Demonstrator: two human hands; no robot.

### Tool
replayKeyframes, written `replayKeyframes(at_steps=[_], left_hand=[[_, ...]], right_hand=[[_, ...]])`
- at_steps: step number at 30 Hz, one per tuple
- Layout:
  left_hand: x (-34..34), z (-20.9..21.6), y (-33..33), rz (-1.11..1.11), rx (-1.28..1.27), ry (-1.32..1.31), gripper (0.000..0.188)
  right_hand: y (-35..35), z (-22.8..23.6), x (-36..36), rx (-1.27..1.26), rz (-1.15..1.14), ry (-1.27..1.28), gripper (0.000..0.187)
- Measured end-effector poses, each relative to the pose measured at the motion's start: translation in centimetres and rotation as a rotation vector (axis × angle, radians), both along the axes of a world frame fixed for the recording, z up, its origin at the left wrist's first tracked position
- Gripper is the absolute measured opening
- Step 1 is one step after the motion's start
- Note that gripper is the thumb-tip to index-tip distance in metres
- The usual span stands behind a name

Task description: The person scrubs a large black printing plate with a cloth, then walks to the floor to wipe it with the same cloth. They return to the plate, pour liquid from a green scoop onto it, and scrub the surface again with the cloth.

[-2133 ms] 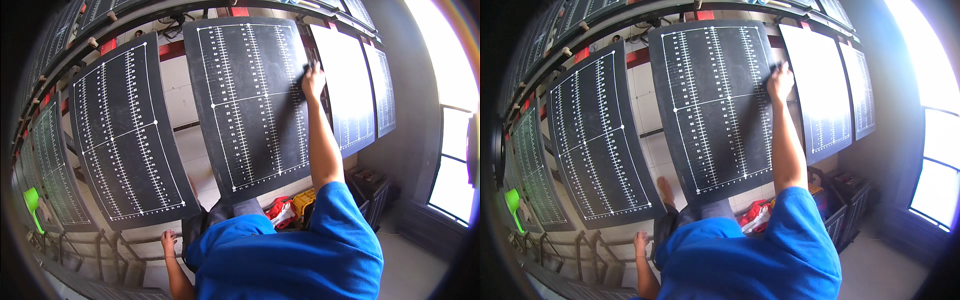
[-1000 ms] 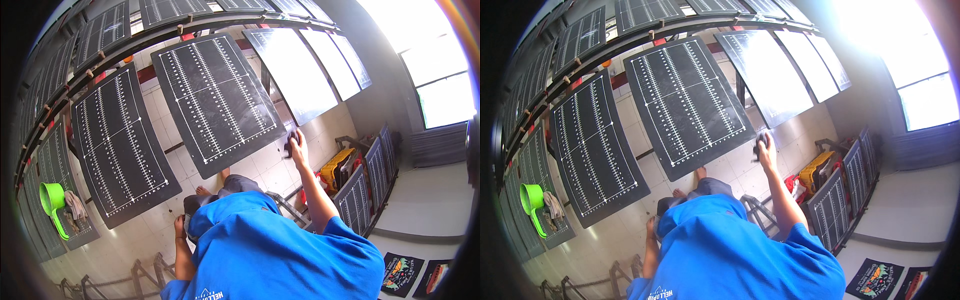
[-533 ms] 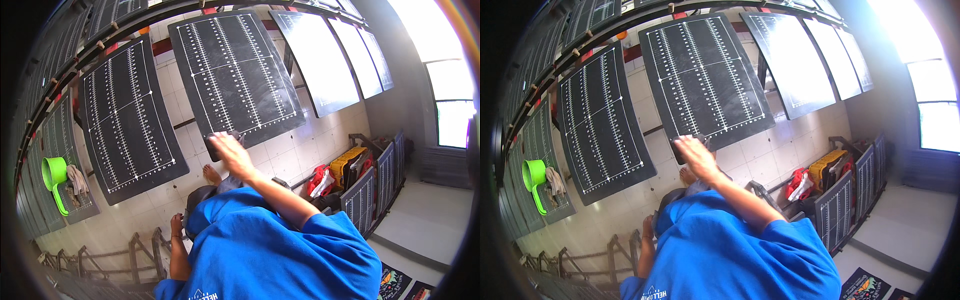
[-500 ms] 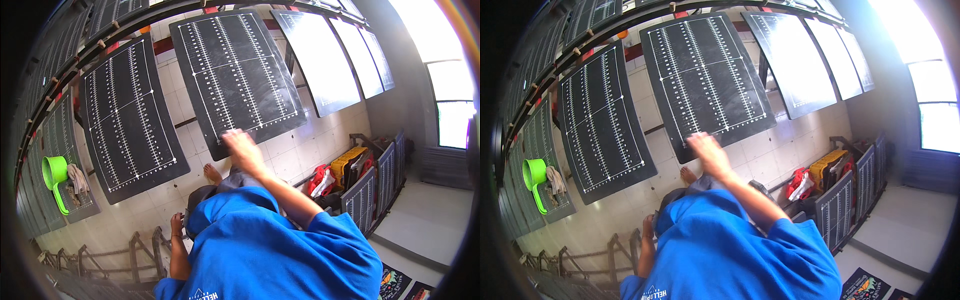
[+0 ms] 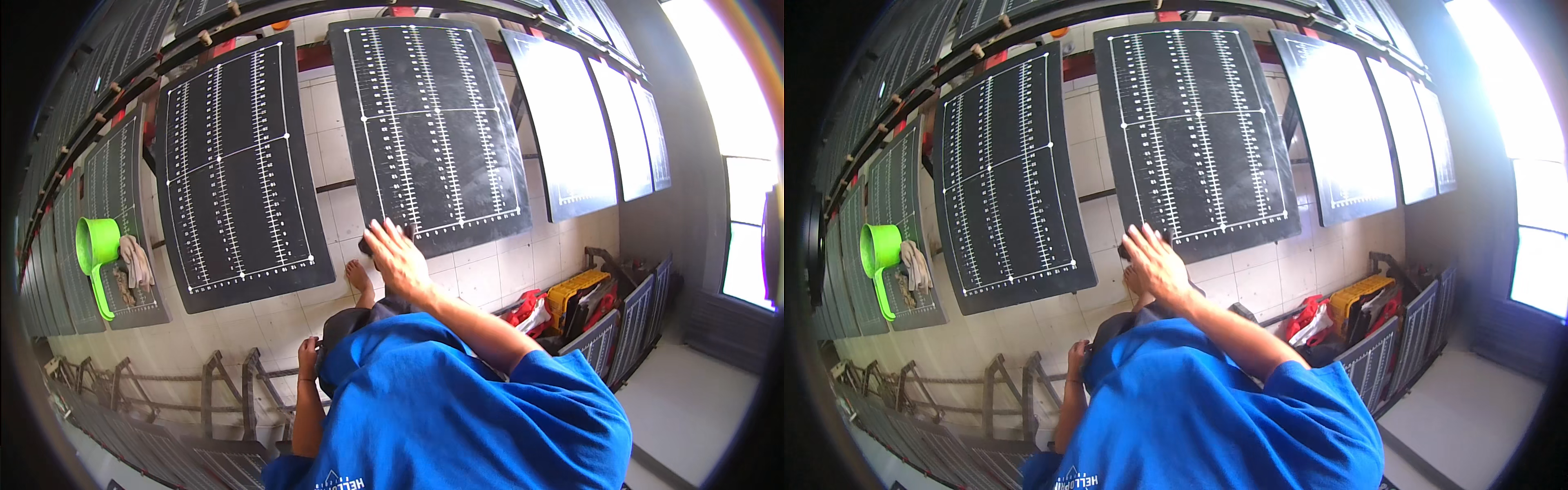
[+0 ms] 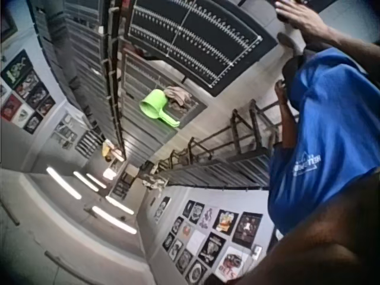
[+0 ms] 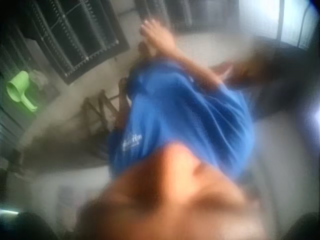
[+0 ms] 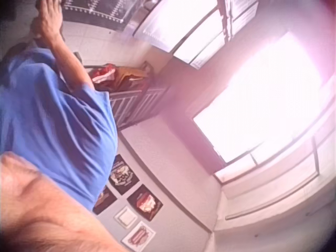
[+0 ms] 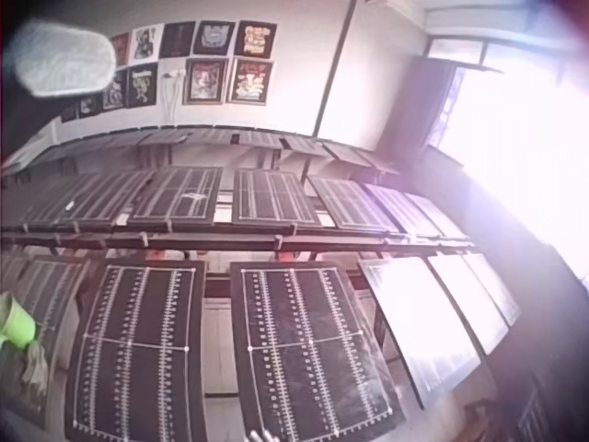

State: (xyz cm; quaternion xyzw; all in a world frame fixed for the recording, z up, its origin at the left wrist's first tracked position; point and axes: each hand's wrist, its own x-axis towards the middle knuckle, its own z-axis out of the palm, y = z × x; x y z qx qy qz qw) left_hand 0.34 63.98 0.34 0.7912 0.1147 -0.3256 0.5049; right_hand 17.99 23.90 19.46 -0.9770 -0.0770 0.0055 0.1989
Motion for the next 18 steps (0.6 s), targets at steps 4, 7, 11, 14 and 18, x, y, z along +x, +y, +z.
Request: replayKeyframes(at_steps=[4,7,11,14,18], left_hand=[[0.0,5.6,-5.1,0.565,-0.088,0.456,0.045],[0.4,7.0,-5.0,0.381,-0.020,0.481,0.045],[-1.6,7.6,-4.6,0.506,0.039,0.422,0.042],[-3.1,6.2,-6.1,0.596,-0.009,0.524,0.039],[-1.1,4.2,-7.6,0.601,-0.031,0.600,0.043]], right_hand=[[-3.8,-0.5,18.1,-0.160,-0.040,-0.269,0.053],[-9.7,-1.7,32.1,-0.052,-0.259,-0.428,0.045],[-10.1,-2.7,33.8,0.028,-0.133,-0.411,0.048],[-4.3,-0.1,18.5,-0.033,0.087,-0.243,0.059],[-4.0,1.8,1.8,0.122,0.232,0.120,0.054]])
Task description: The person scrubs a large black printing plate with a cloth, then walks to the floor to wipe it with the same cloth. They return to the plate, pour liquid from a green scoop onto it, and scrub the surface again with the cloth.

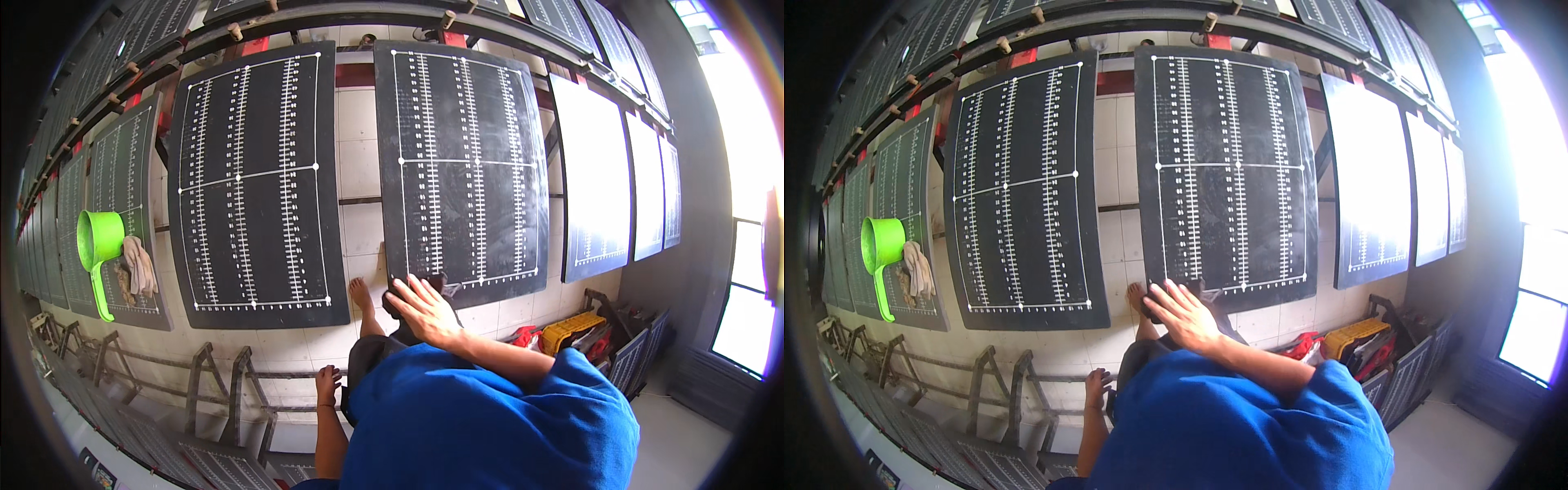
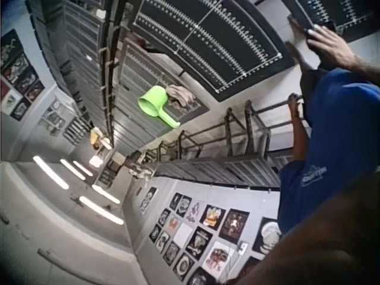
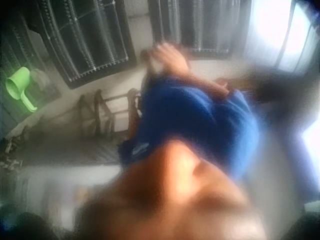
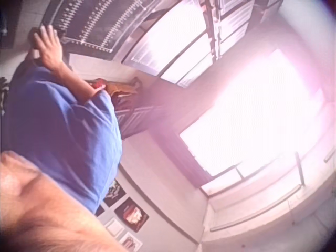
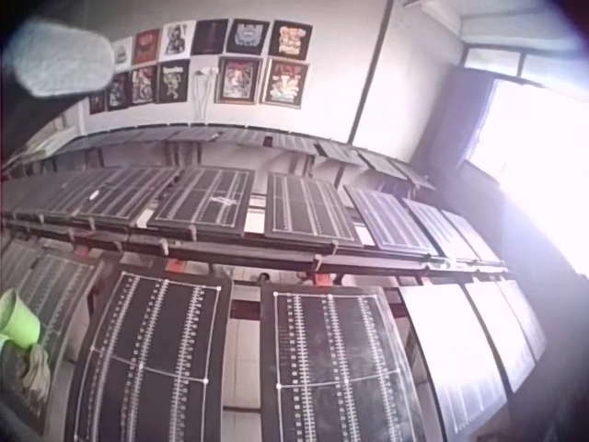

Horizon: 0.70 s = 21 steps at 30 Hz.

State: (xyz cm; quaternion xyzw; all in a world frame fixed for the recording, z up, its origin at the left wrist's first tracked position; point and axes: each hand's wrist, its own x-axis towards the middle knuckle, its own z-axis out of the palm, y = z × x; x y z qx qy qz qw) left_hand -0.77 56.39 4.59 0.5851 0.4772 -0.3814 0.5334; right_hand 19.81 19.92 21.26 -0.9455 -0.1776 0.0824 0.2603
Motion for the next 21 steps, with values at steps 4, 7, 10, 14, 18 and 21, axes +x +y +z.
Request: replayKeyframes(at_steps=[4,7,10,14,18,21], left_hand=[[4.7,1.2,-4.6,-0.029,-0.050,-0.122,0.040],[9.6,4.8,-9.4,-0.036,-0.148,-0.256,0.040],[10.4,5.7,-12.0,-0.097,-0.188,-0.308,0.041],[10.0,6.4,-11.8,-0.214,-0.075,-0.351,0.039],[5.7,3.5,-8.2,-0.062,-0.004,-0.256,0.039],[3.0,1.4,-6.5,-0.022,0.002,-0.127,0.038]], right_hand=[[-1.3,0.1,9.5,-0.033,-0.070,-0.063,0.052],[-2.3,-0.5,24.3,-0.146,-0.151,-0.280,0.044],[-6.2,-4.7,40.6,-0.274,-0.349,-0.589,0.041],[-10.7,-5.5,51.4,-0.222,-0.481,-0.486,0.043],[-8.0,-6.3,42.9,-0.195,-0.302,-0.608,0.049],[-2.9,-2.1,24.2,-0.271,-0.042,-0.377,0.060]])
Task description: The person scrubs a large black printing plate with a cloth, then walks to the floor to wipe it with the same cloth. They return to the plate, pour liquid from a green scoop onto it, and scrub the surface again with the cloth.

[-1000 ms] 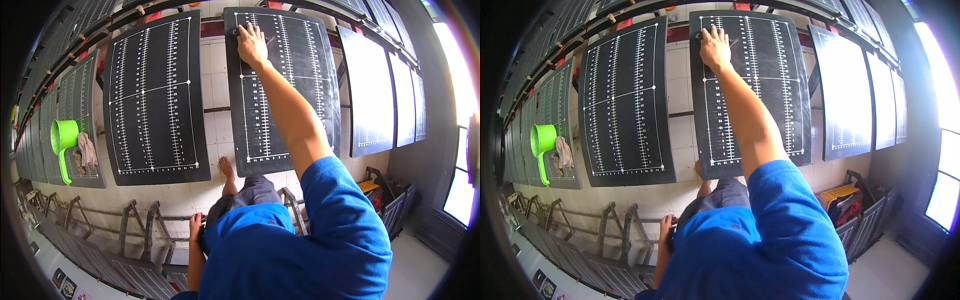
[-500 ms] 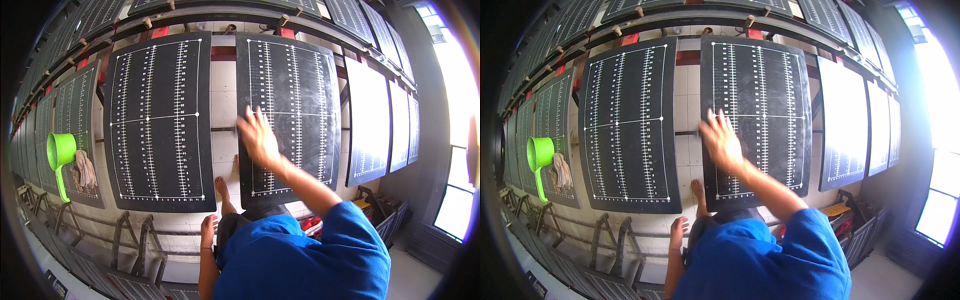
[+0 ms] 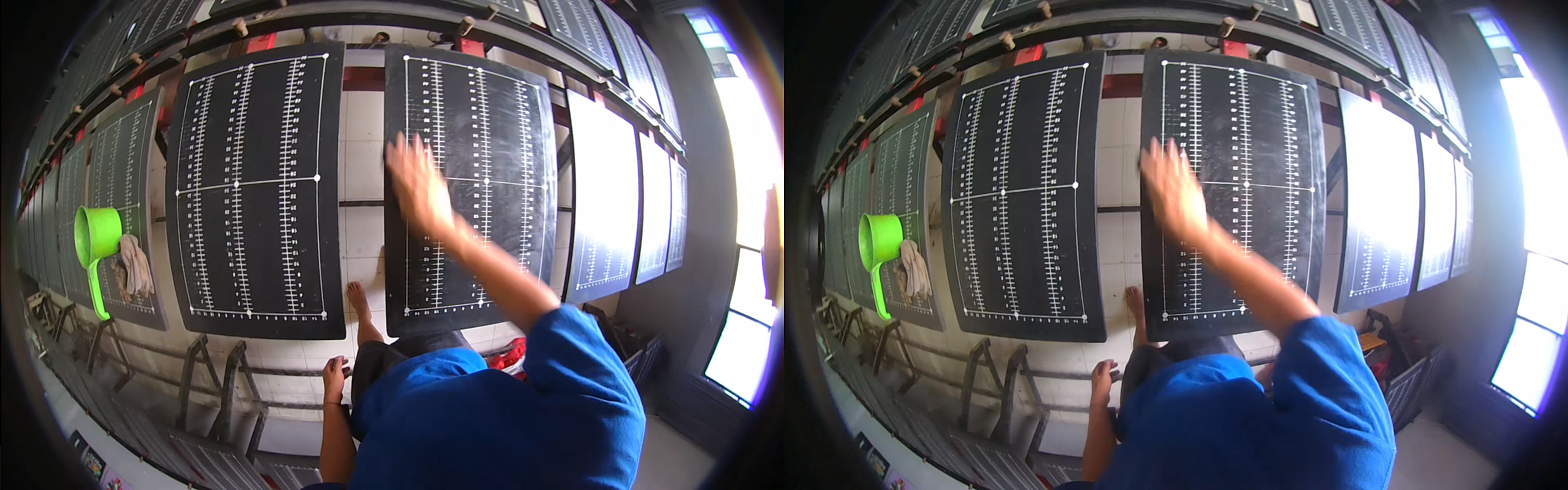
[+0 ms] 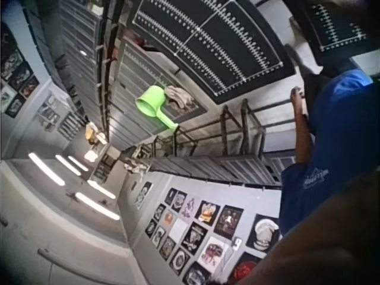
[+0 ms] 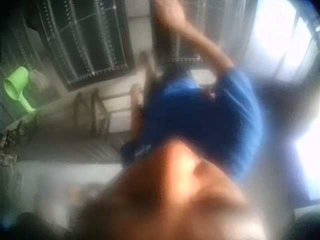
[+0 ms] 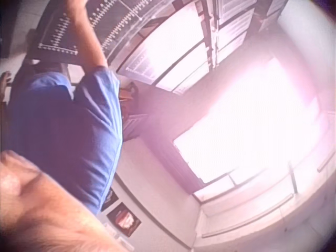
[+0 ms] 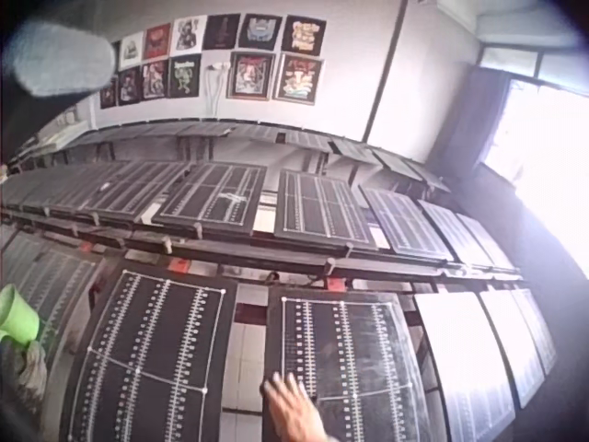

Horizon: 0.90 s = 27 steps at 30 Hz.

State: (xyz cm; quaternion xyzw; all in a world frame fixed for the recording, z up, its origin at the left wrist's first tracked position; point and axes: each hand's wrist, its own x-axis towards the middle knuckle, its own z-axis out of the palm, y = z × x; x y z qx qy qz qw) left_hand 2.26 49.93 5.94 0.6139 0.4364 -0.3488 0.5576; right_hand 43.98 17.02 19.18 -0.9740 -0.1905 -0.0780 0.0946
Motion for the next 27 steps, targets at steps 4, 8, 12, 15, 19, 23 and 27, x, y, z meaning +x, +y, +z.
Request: replayKeyframes(at_steps=[4,8,12,15,19,23,27], left_hand=[[-0.6,-1.9,2.0,0.069,-0.032,0.067,0.039],[-0.9,-0.6,1.9,0.078,-0.021,0.140,0.042],[-1.7,1.1,1.1,0.054,-0.026,0.112,0.044],[0.0,1.8,1.7,-0.105,0.003,0.064,0.043],[0.1,1.9,2.0,-0.137,0.058,0.004,0.041],[1.3,-0.9,1.7,-0.147,-0.003,-0.020,0.040],[3.6,-3.1,-0.1,-0.028,-0.101,-0.006,0.039]], right_hand=[[-1.9,1.2,-25.3,0.086,0.061,0.446,0.057],[-4.6,2.7,-18.1,-0.009,-0.098,0.489,0.058],[-9.6,-1.2,5.5,-0.047,-0.247,-0.127,0.053],[-17.1,-3.1,19.2,0.028,-0.441,-0.283,0.046],[-14.0,-3.9,15.1,0.068,-0.366,-0.323,0.046],[-6.9,0.4,-11.3,-0.100,-0.243,0.179,0.063],[-7.8,1.6,-29.8,0.076,-0.227,0.430,0.059]])
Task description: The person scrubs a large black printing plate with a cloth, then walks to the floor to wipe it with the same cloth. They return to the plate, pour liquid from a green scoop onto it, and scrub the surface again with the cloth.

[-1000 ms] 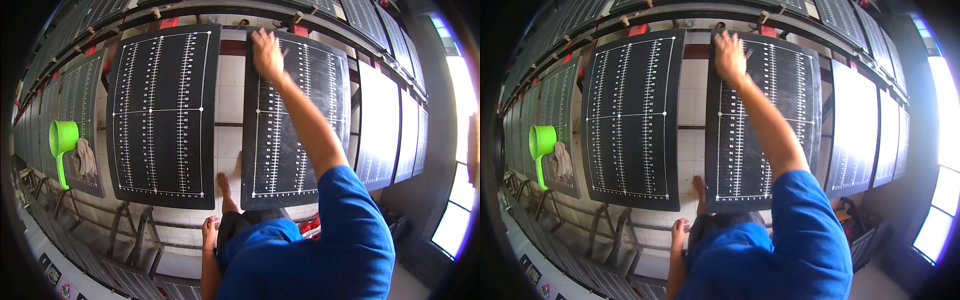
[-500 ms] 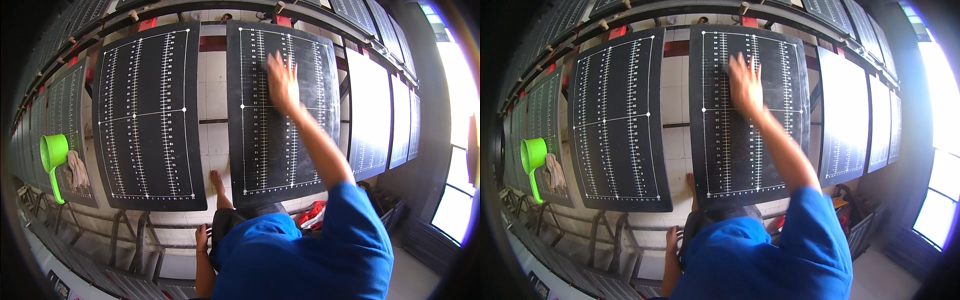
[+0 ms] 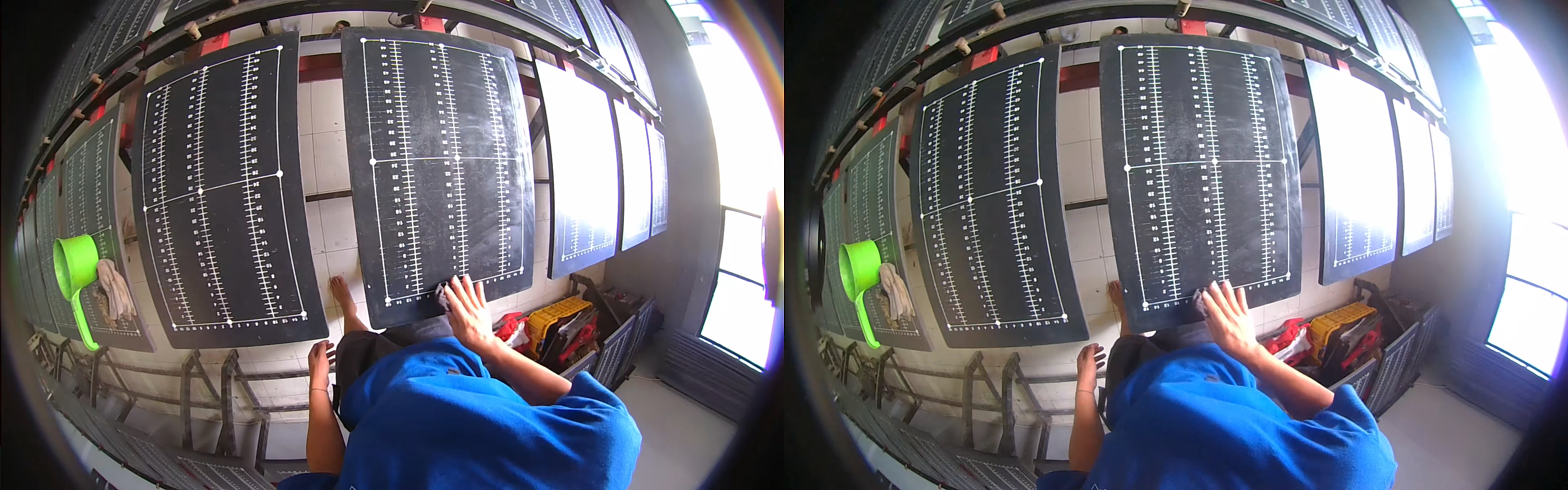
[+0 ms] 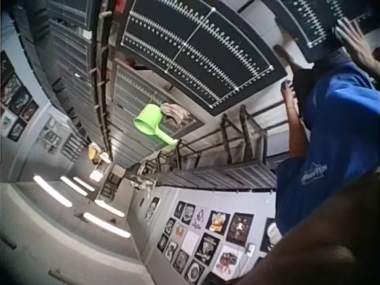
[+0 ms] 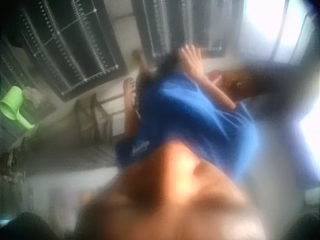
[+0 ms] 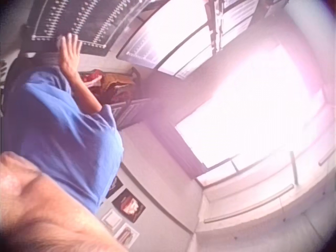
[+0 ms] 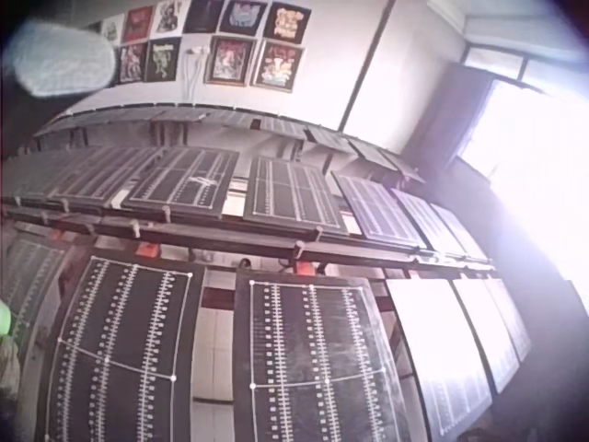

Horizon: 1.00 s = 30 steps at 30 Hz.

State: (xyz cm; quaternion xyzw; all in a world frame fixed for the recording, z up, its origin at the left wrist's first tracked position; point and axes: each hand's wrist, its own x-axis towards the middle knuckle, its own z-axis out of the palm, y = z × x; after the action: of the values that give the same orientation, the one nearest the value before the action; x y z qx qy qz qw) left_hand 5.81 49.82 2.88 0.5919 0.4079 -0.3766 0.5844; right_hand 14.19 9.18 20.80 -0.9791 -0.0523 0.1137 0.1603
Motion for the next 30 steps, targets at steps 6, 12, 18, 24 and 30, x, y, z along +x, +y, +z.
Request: replayKeyframes(at_steps=[6,12,18,24,30], left_hand=[[-0.8,2.2,-1.1,-0.007,0.014,-0.016,0.038],[-2.2,3.2,1.7,-0.217,0.152,0.000,0.042],[-2.1,0.6,3.6,-0.128,0.124,0.042,0.038],[0.8,-0.5,-1.0,-0.059,0.044,0.045,0.038],[0.1,3.1,-3.9,-0.125,0.099,-0.019,0.037]], right_hand=[[-7.6,-2.5,25.7,-0.107,-0.231,-0.424,0.051],[-17.8,-4.9,47.3,-0.199,-0.393,-0.624,0.049],[-6.8,-2.3,21.8,0.050,-0.281,-0.371,0.054],[-5.6,-0.7,1.3,-0.081,-0.375,-0.112,0.063],[-15.6,-4.6,31.2,-0.177,-0.355,-0.492,0.054]])
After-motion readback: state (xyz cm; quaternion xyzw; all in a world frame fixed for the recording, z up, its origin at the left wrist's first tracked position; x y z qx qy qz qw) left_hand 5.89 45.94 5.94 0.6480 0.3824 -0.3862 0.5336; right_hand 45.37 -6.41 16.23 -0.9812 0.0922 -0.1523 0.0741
